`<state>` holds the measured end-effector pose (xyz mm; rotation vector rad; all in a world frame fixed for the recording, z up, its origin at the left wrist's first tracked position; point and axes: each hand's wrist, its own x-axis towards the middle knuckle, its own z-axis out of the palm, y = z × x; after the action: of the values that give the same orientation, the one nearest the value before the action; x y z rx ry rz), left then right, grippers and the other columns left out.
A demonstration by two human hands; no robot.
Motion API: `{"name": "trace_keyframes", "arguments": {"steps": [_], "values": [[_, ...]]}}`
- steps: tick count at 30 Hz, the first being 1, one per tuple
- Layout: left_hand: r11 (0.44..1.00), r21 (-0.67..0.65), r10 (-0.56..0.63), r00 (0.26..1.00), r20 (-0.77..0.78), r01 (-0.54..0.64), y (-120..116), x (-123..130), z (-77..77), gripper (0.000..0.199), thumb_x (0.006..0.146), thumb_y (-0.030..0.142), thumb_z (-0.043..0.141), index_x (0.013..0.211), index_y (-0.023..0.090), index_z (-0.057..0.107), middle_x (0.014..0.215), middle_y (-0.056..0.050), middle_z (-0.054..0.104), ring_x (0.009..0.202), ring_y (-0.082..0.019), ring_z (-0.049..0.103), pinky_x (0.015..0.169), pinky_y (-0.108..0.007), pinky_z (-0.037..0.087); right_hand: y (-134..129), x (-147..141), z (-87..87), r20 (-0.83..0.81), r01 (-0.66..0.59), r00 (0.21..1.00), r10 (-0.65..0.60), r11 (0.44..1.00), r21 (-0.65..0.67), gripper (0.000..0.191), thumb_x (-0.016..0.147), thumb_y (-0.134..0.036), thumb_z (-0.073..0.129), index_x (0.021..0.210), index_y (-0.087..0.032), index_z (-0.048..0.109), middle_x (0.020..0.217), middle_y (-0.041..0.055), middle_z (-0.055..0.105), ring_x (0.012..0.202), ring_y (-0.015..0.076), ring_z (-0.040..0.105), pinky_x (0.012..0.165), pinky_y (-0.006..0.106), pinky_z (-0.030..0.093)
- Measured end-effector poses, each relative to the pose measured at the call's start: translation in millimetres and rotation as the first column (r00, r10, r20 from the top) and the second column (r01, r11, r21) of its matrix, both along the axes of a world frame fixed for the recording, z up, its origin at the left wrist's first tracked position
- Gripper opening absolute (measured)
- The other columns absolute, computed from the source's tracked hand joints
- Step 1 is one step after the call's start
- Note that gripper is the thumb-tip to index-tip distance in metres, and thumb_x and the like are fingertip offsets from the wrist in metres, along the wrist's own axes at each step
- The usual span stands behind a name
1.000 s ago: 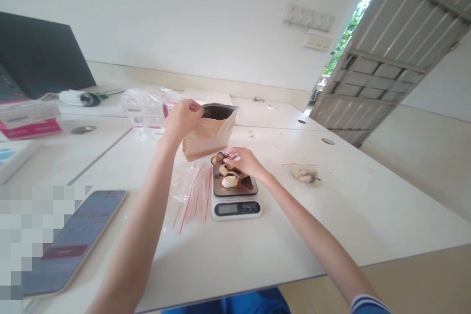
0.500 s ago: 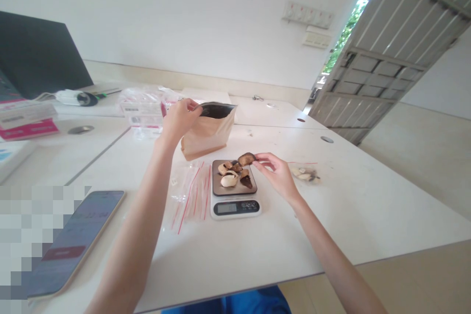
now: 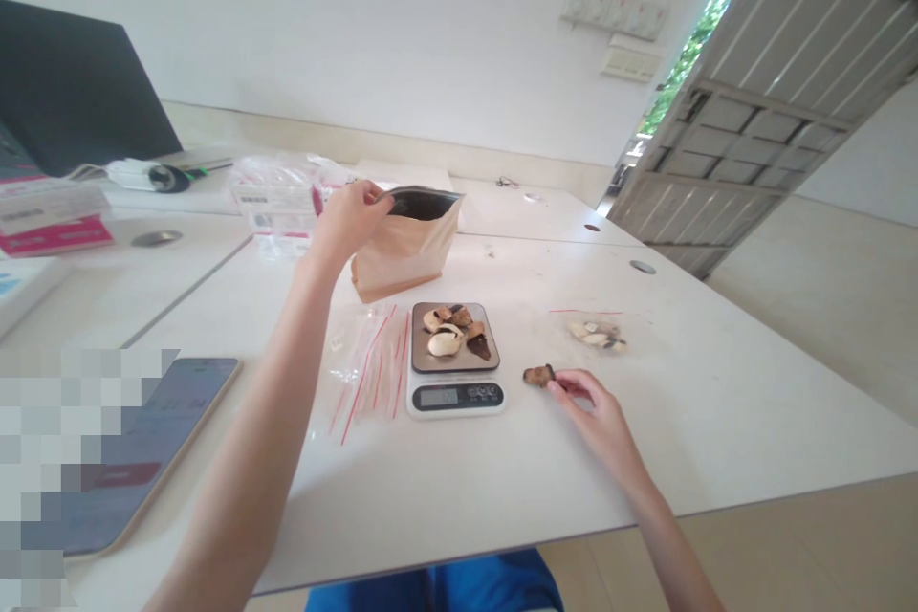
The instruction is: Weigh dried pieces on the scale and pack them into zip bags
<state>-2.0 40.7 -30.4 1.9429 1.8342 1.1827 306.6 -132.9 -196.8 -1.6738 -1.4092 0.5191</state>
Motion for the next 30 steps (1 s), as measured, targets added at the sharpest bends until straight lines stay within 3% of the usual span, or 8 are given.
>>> {"name": "trace_keyframes", "arguments": {"steps": [5,17,19,24,30], "values": [[1.0,-0.014,-0.007,1.0,-0.026,0.007,3,-1,-1.5,0.028,0.078,0.037,0.05,0.09,0.019,0.067,0.093,-0.008,0.069,0.083,-0.024,0.061,0.071,-0.031,0.047,-5,-5,-0.7,0.073,-0.011,0.997,0.007,0.998,0.059,0.027,0.079,-0.044,0.058,0.088,-0.019,0.063,0.094,0.0084,0.065,0.09,0.0222,0.06,0.087,0.038,0.046],[1.0,-0.016,-0.014,0.999,-0.04,0.013,4,-1,-2.7,0.03,0.077,0.04,0.049,0.091,0.02,0.067,0.091,-0.008,0.069,0.086,-0.026,0.061,0.074,-0.032,0.047,-11,-15,10.3,-0.062,0.09,0.994,-0.087,0.995,0.049,0.034,0.075,-0.05,0.059,0.086,-0.019,0.062,0.09,0.0089,0.066,0.083,0.0231,0.061,0.079,0.038,0.048],[1.0,-0.03,-0.01,0.999,-0.037,0.009,3,0,-2.2,0.03,0.077,0.04,0.049,0.091,0.021,0.067,0.092,-0.008,0.069,0.088,-0.027,0.061,0.073,-0.033,0.047,-11,-28,18.8,-0.103,0.047,0.994,-0.044,0.998,0.031,0.033,0.075,-0.05,0.059,0.086,-0.019,0.062,0.088,0.0081,0.067,0.08,0.0219,0.061,0.074,0.035,0.049],[0.999,-0.035,-0.015,0.999,-0.034,0.014,2,0,-1.3,0.029,0.078,0.039,0.049,0.092,0.022,0.067,0.094,-0.008,0.069,0.089,-0.026,0.06,0.075,-0.032,0.048,5,-64,41.4,-0.167,-0.196,0.968,0.186,0.98,-0.043,0.032,0.078,-0.049,0.058,0.085,-0.019,0.063,0.083,0.0054,0.067,0.073,0.0178,0.061,0.067,0.029,0.049],[0.998,-0.053,-0.033,0.999,-0.023,0.031,1,0,0.3,0.029,0.077,0.038,0.05,0.093,0.02,0.067,0.096,-0.009,0.068,0.085,-0.027,0.061,0.071,-0.034,0.048,38,-89,42.5,-0.062,-0.276,0.96,0.274,0.961,-0.033,0.026,0.08,-0.041,0.056,0.091,-0.018,0.063,0.086,0.0054,0.068,0.069,0.0156,0.059,0.064,0.028,0.048]]}}
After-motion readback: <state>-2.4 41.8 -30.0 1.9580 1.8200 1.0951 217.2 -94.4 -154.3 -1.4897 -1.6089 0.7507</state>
